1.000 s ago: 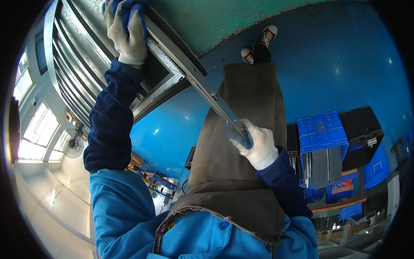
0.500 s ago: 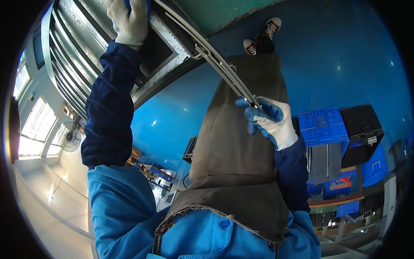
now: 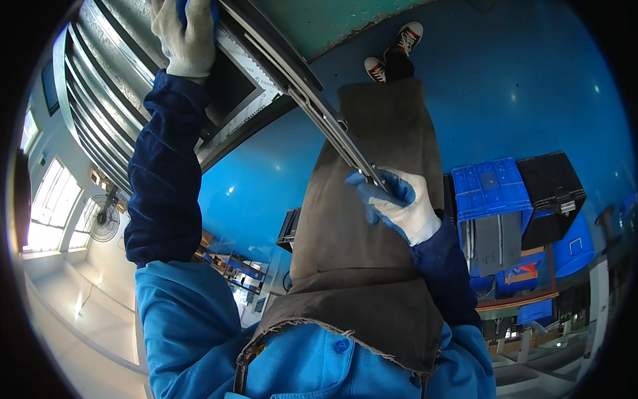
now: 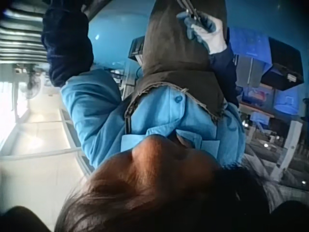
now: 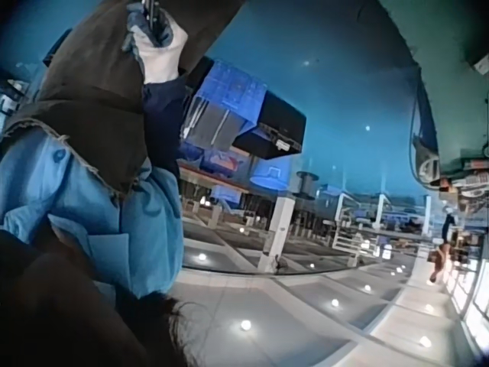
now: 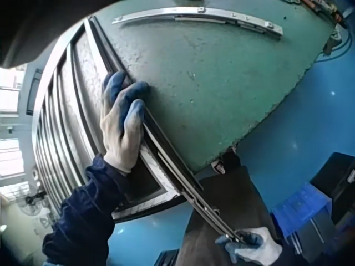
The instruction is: Assembling the components of a metal shutter structure using drills, hammers, and manual fasteners on a workbench.
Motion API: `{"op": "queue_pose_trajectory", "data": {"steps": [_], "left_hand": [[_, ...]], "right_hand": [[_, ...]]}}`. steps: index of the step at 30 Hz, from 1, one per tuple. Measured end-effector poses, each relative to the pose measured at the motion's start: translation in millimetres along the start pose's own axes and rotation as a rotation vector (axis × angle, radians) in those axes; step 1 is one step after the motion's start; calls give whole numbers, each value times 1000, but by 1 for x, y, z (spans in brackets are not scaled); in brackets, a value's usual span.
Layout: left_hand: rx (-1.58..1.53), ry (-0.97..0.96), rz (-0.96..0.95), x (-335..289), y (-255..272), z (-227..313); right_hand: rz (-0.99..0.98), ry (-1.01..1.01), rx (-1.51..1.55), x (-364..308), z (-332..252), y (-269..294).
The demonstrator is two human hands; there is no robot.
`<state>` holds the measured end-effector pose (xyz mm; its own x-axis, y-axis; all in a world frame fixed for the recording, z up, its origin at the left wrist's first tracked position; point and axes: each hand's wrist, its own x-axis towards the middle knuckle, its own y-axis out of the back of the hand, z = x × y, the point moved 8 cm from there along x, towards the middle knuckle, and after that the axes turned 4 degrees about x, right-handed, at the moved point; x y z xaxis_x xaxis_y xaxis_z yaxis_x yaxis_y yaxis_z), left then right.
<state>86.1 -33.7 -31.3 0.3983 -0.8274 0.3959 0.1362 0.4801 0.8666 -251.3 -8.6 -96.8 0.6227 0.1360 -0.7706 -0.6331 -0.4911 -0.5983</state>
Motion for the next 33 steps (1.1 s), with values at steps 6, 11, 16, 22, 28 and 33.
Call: {"op": "queue_pose_trajectory", "data": {"steps": [6, 11, 16, 22, 28, 33], "left_hand": [[13, -12, -18, -1, -2, 4], [-8, 0, -42, 0, -3, 4], [14, -4, -43, 0, -3, 6], [11, -9, -16, -2, -4, 8], [9, -5, -24, -8, -3, 5], [35, 22, -19, -2, 3, 5]], "right_hand": [[-25, -4, 38, 2, 11, -1], [7, 40, -64, 2, 8, -1], [112, 6, -173, -4, 7, 1], [89, 60, -156, 4, -4, -7], [108, 58, -204, 7, 2, -12], [129, 101, -306, 11, -1, -13]]}}
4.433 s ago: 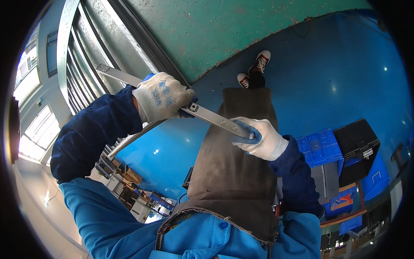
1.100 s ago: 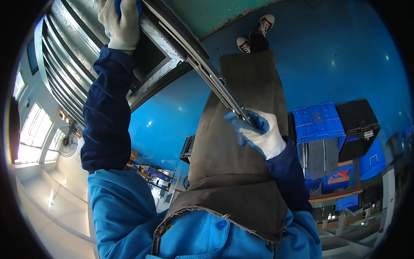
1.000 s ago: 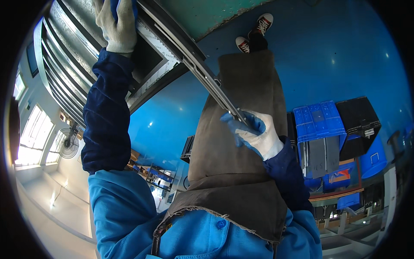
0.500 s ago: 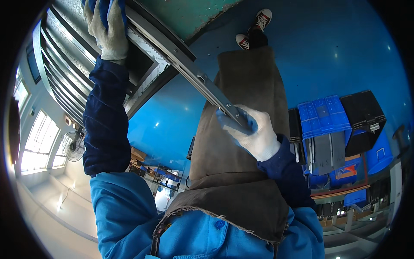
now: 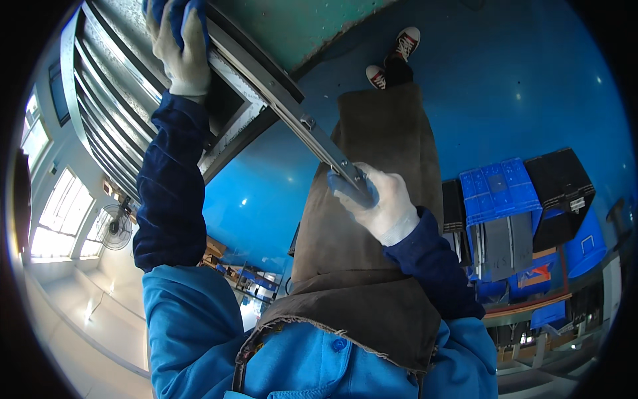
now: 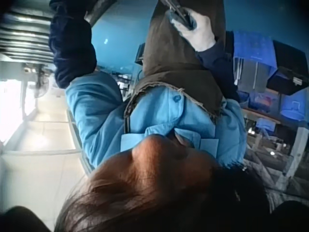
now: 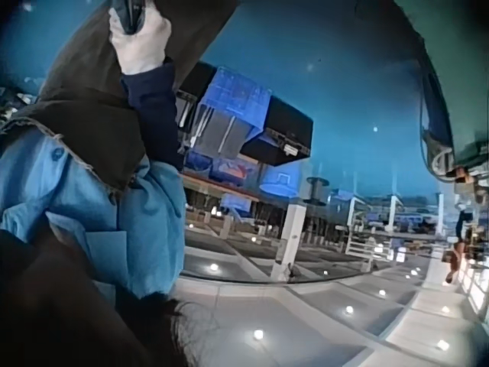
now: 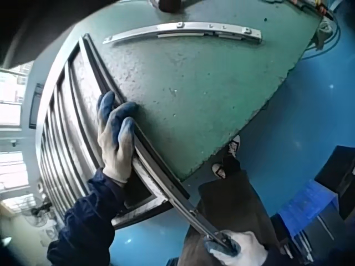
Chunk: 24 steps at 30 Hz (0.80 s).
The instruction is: Assembling the components of a metal shutter structure using drills, hammers, and manual fasteners on a workbench.
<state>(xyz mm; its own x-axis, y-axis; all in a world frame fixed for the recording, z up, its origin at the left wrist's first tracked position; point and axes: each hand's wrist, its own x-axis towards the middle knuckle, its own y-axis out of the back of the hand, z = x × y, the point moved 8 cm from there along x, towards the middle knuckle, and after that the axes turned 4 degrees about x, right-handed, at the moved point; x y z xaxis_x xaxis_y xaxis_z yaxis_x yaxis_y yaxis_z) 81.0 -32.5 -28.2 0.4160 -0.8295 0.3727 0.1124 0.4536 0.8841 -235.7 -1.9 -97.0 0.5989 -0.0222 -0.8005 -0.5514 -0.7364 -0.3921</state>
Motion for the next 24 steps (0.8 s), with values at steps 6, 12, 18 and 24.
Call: {"op": "queue_pose_trajectory", "data": {"steps": [6, 12, 18, 24], "left_hand": [[-76, 107, -42, 11, -6, 3], [36, 237, -148, 12, 7, 17], [60, 306, -57, 17, 10, 29], [152, 306, -135, 29, 14, 31]], "right_hand": [[17, 192, -346, 2, -29, 10], [-92, 177, -616, 4, -34, 3], [322, 742, -798, -35, -146, 71], [877, 910, -758, -83, -311, 212]]}}
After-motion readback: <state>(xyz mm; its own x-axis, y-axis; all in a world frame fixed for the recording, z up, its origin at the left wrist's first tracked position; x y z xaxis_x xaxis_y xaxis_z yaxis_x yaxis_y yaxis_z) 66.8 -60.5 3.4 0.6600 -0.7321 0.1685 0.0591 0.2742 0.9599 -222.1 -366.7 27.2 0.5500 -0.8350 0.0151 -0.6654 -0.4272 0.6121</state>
